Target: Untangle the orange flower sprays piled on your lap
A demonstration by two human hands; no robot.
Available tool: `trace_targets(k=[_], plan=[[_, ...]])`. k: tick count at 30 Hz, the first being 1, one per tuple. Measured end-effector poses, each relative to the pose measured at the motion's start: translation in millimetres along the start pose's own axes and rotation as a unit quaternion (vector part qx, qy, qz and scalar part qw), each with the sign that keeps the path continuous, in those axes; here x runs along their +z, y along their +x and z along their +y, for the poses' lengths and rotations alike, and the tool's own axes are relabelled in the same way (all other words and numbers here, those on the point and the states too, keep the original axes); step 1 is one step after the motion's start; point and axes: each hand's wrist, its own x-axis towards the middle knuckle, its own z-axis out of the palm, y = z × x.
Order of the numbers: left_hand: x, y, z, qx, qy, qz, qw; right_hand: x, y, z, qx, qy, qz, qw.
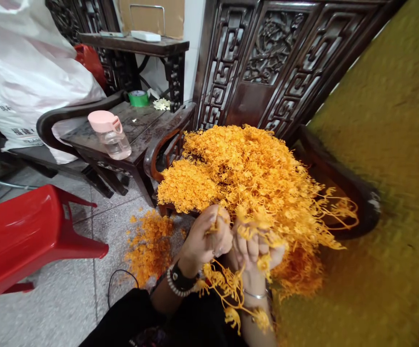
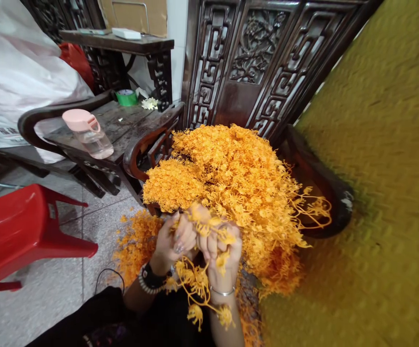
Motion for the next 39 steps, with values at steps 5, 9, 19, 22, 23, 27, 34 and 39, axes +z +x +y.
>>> trace_targets(k=[5,9,19,22,23,27,34,39], plan=[[0.3,-1.4,12.9,-0.017,0.089,0.012,0.996,1.2,7.2,-6.0,-0.035,0.017,-0.038,0.999],[-2.5,1.1,18.6,0.020,0.091,0.018,0.995,-1.7,3.8,-4.8,-0.003,0.028,-0.018,0.999],[4.7,-0.6,26.9,0.065,0.212,0.090,0.971,-5.3,-3.9,2.6,0.040,-0.010,0.020,0.999],[5.0,-0.1,27.2,0.077,0.227,0.076,0.968,-10.1,-6.3,2.7,0.035,-0.059,0.007,0.998],[5.6,-0.2,27.3,0.079,0.231,0.069,0.967,-12.1,-6.7,2.9,0.031,-0.069,0.000,0.997],[9.9,-2.0,28.0,0.095,0.307,0.072,0.944,-16.1,-6.2,6.0,-0.003,-0.052,-0.029,0.998],[4.6,-4.8,16.6,0.114,0.419,0.152,0.888,9.6,-2.2,11.9,-0.019,-0.236,0.077,0.969],[-0.3,-5.8,13.2,0.157,0.473,0.110,0.860,25.2,-3.4,17.4,-0.020,-0.311,0.057,0.948]])
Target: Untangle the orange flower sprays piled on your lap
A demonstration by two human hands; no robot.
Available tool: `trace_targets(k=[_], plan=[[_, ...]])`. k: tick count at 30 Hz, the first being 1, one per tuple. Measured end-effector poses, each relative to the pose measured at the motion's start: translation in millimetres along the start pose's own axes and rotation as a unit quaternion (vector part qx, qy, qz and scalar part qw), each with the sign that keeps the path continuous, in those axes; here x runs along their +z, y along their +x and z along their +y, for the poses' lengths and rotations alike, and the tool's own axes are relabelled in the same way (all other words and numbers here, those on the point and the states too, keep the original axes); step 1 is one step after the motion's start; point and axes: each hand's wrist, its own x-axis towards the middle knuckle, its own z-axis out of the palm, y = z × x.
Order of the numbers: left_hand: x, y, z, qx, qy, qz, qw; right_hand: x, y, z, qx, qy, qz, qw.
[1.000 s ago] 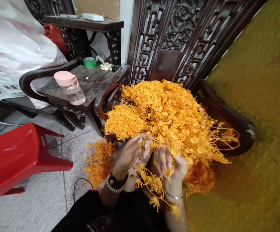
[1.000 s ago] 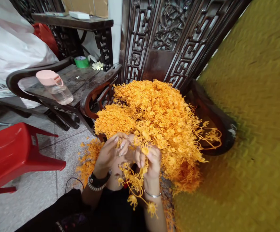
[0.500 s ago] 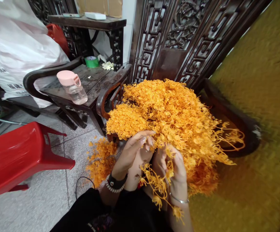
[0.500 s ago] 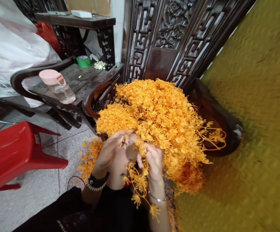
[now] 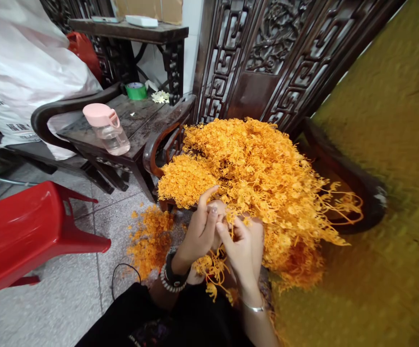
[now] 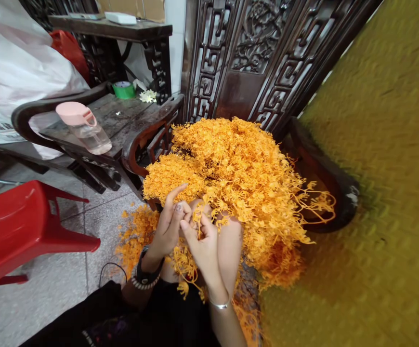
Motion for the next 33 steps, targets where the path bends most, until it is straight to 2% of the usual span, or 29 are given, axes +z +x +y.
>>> trace_targets(k=[4,7,10,12,14,16,18,23,26,29,33], plan=[[-4.0,-0.2,2.1,0.081,0.097,-0.033,0.991,-0.4,-1.5,-4.2,-0.012,-0.032,-0.004,0.999],[-3.1,0.2,3.1,0.090,0.079,-0.032,0.992,-3.1,-2.7,-8.2,-0.020,-0.034,0.017,0.999],[-3.3,1.7,4.9,0.034,0.022,-0.002,0.999,-5.1,-4.5,-6.0,-0.020,0.004,0.051,0.998],[-7.1,3.5,6.3,-0.019,0.009,-0.045,0.999,-6.4,-5.0,-1.6,-0.020,0.027,0.067,0.997],[-12.7,5.3,6.5,-0.052,0.016,-0.122,0.991,-7.7,-4.9,3.2,-0.019,0.034,0.071,0.997],[-17.7,6.5,4.7,-0.056,0.024,-0.170,0.984,-9.1,-4.2,7.0,-0.018,0.036,0.066,0.997],[-20.0,7.1,1.9,-0.050,0.017,-0.183,0.982,-10.6,-3.3,9.1,-0.018,0.039,0.048,0.998],[-18.0,7.2,0.9,-0.056,-0.002,-0.153,0.987,-15.6,-1.1,2.7,-0.038,0.015,-0.009,0.999],[-16.5,6.1,3.0,-0.083,-0.026,-0.137,0.987,-18.6,-1.5,-2.8,-0.014,0.014,-0.067,0.998],[-13.4,2.3,1.8,-0.139,-0.137,-0.147,0.970,-19.4,-5.1,-0.6,0.047,0.140,-0.111,0.983],[-3.7,-4.9,-1.6,-0.194,-0.253,-0.131,0.939,-16.7,-12.9,9.7,0.059,0.235,-0.087,0.966]])
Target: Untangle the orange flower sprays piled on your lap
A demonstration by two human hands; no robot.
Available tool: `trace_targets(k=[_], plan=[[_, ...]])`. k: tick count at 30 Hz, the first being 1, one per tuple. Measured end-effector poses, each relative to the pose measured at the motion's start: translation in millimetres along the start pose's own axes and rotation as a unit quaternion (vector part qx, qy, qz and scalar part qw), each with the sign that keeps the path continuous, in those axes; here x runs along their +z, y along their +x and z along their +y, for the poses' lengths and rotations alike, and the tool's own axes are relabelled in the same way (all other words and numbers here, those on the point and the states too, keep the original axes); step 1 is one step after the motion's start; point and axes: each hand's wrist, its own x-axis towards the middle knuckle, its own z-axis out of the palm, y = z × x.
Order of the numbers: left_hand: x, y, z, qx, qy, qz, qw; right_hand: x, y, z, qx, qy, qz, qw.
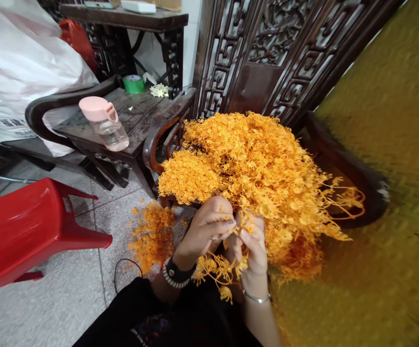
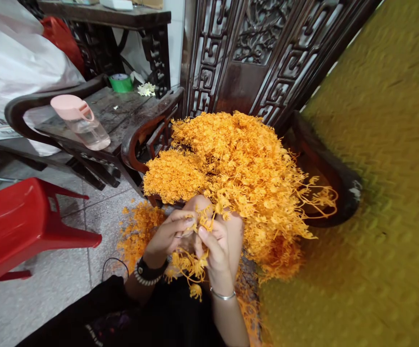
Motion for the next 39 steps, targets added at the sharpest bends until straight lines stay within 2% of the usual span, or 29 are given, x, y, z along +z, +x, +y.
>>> trace_targets(k=[5,11,14,19,24,26,28,31,33,36,39], plan=[[10.0,-0.1,-4.9,0.003,-0.065,0.072,0.995,0.4,-5.7,9.1,-0.020,0.051,0.037,0.998],[14.4,2.7,-7.0,-0.015,-0.084,0.053,0.995,0.5,-7.5,9.3,-0.021,0.046,0.038,0.998],[16.0,1.4,-5.4,0.006,-0.097,0.072,0.993,2.1,-8.0,8.6,-0.018,0.048,0.042,0.998],[18.1,-0.5,-1.6,0.030,-0.108,0.049,0.992,6.0,-9.4,6.9,-0.021,0.049,0.060,0.997],[22.9,-0.1,-6.2,0.068,-0.108,0.068,0.989,9.9,-10.6,6.4,-0.030,0.044,0.073,0.996],[23.2,0.4,-8.2,0.077,-0.091,0.071,0.990,13.2,-9.8,3.1,-0.036,0.049,0.078,0.995],[20.9,1.5,-7.9,0.087,-0.031,0.087,0.992,18.2,-7.9,-4.4,-0.044,0.063,0.082,0.994],[15.0,4.7,-4.3,0.104,0.038,0.120,0.987,26.3,-4.3,-19.6,-0.088,0.114,0.080,0.986],[13.0,6.4,-2.6,0.091,-0.028,0.097,0.991,28.8,-3.2,-26.0,-0.113,0.119,0.082,0.983],[15.0,5.9,-3.9,0.065,-0.155,0.030,0.985,25.1,-4.4,-24.6,-0.103,0.057,0.072,0.990],[17.1,2.6,-6.8,0.059,-0.164,0.022,0.984,15.6,-7.2,-17.5,-0.078,-0.040,0.063,0.994]])
